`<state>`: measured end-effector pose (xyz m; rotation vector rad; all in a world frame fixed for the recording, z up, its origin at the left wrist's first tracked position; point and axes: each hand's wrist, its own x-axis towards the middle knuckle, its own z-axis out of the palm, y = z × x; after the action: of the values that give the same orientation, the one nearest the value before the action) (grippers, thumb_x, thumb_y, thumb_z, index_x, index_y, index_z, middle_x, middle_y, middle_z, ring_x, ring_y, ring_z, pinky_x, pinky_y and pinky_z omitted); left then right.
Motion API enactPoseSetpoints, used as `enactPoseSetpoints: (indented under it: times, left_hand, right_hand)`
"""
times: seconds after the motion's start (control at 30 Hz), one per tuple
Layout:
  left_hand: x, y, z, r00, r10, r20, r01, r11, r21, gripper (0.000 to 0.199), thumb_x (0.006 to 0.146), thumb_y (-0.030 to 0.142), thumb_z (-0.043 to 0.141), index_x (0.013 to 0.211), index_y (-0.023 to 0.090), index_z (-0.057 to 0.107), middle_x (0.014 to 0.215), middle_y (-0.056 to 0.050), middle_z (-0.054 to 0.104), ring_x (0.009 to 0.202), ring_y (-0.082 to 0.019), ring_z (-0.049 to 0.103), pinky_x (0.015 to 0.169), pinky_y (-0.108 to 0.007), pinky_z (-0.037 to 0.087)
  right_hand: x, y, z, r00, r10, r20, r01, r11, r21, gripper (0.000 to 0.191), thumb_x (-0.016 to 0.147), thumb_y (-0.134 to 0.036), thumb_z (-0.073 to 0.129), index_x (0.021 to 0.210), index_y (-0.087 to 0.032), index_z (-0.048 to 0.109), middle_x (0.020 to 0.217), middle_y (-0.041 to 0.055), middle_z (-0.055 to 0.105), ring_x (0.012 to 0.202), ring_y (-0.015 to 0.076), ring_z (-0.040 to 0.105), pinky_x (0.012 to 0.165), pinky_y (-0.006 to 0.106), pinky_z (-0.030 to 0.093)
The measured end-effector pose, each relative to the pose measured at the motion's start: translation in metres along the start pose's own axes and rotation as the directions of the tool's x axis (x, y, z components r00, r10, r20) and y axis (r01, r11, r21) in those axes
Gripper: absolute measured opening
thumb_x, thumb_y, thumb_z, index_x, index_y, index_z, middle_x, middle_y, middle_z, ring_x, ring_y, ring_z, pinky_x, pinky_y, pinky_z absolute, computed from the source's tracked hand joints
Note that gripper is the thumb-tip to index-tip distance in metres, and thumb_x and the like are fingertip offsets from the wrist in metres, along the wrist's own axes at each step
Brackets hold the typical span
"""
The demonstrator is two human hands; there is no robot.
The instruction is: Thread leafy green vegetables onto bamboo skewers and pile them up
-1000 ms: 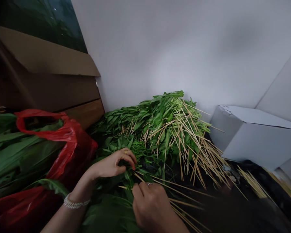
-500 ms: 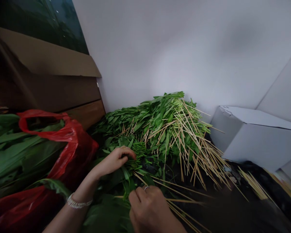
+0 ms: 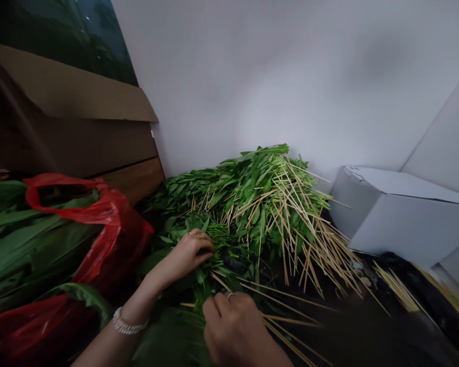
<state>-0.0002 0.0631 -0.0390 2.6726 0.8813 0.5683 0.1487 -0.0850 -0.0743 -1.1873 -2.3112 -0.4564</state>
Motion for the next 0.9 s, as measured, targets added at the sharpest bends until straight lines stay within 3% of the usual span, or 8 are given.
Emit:
enactPoseSetpoints:
  times: [0.13, 0.2, 0.33, 0.47, 0.77, 0.9]
  left_hand:
    - [0.003, 0.010, -0.005, 0.970, -0.090, -0.228, 0.040, 0.976, -0.215, 0.015, 0.087, 0.026, 0.055, 0.093, 0.020, 0.068, 0.090, -0.005, 0.068, 0.090, -0.020, 0.059, 0.084, -0.032, 0.044]
    - [0.003, 0.016, -0.006, 0.956, -0.148, -0.253, 0.034, 0.914, -0.405, 0.016, 0.085, 0.027, 0.058, 0.094, 0.019, 0.068, 0.091, -0.005, 0.069, 0.087, -0.019, 0.062, 0.082, -0.030, 0.046]
    - [0.003, 0.024, -0.007, 0.963, -0.234, -0.137, 0.076, 0.719, -0.691, 0.029, 0.079, 0.028, 0.066, 0.106, 0.016, 0.068, 0.094, -0.007, 0.073, 0.088, -0.019, 0.066, 0.082, -0.029, 0.049]
    - [0.001, 0.027, -0.008, 0.967, -0.251, -0.035, 0.111, 0.544, -0.832, 0.028, 0.082, 0.031, 0.064, 0.104, 0.015, 0.070, 0.096, -0.008, 0.075, 0.091, -0.020, 0.068, 0.085, -0.030, 0.050]
    - [0.000, 0.030, -0.006, 0.971, -0.239, 0.010, 0.120, 0.449, -0.886, 0.028, 0.080, 0.031, 0.068, 0.102, 0.015, 0.072, 0.093, -0.008, 0.076, 0.086, -0.019, 0.069, 0.083, -0.028, 0.051]
    - [-0.001, 0.029, -0.005, 0.972, -0.234, 0.004, 0.114, 0.460, -0.881, 0.027, 0.081, 0.032, 0.067, 0.102, 0.016, 0.073, 0.093, -0.008, 0.076, 0.087, -0.019, 0.069, 0.083, -0.028, 0.051]
  right_hand:
    - [0.001, 0.008, -0.002, 0.985, 0.115, -0.129, -0.121, 0.992, -0.040, 0.022, 0.086, -0.009, 0.038, 0.097, -0.014, 0.056, 0.068, 0.0019, 0.058, 0.055, 0.0141, 0.054, 0.052, 0.026, 0.035]
    - [0.001, 0.013, -0.003, 0.963, 0.197, -0.183, -0.206, 0.978, -0.030, 0.026, 0.091, -0.010, 0.035, 0.104, -0.013, 0.056, 0.068, 0.0019, 0.060, 0.054, 0.0126, 0.056, 0.053, 0.024, 0.038]
    - [-0.001, 0.022, -0.005, 0.910, 0.336, -0.244, -0.339, 0.940, 0.033, 0.028, 0.094, -0.012, 0.033, 0.108, -0.013, 0.057, 0.074, 0.0043, 0.064, 0.060, 0.0129, 0.062, 0.061, 0.023, 0.047]
    - [-0.002, 0.025, -0.006, 0.875, 0.408, -0.259, -0.401, 0.912, 0.083, 0.029, 0.095, -0.016, 0.033, 0.110, -0.013, 0.058, 0.080, 0.0071, 0.067, 0.067, 0.0148, 0.066, 0.068, 0.024, 0.052]
    - [-0.001, 0.027, -0.007, 0.853, 0.438, -0.284, -0.422, 0.899, 0.118, 0.029, 0.094, -0.014, 0.035, 0.108, -0.012, 0.060, 0.086, 0.0077, 0.069, 0.076, 0.0161, 0.068, 0.071, 0.025, 0.054]
    - [-0.002, 0.027, -0.006, 0.851, 0.450, -0.269, -0.430, 0.893, 0.134, 0.029, 0.094, -0.014, 0.034, 0.109, -0.012, 0.060, 0.087, 0.0077, 0.069, 0.075, 0.0160, 0.068, 0.073, 0.026, 0.054]
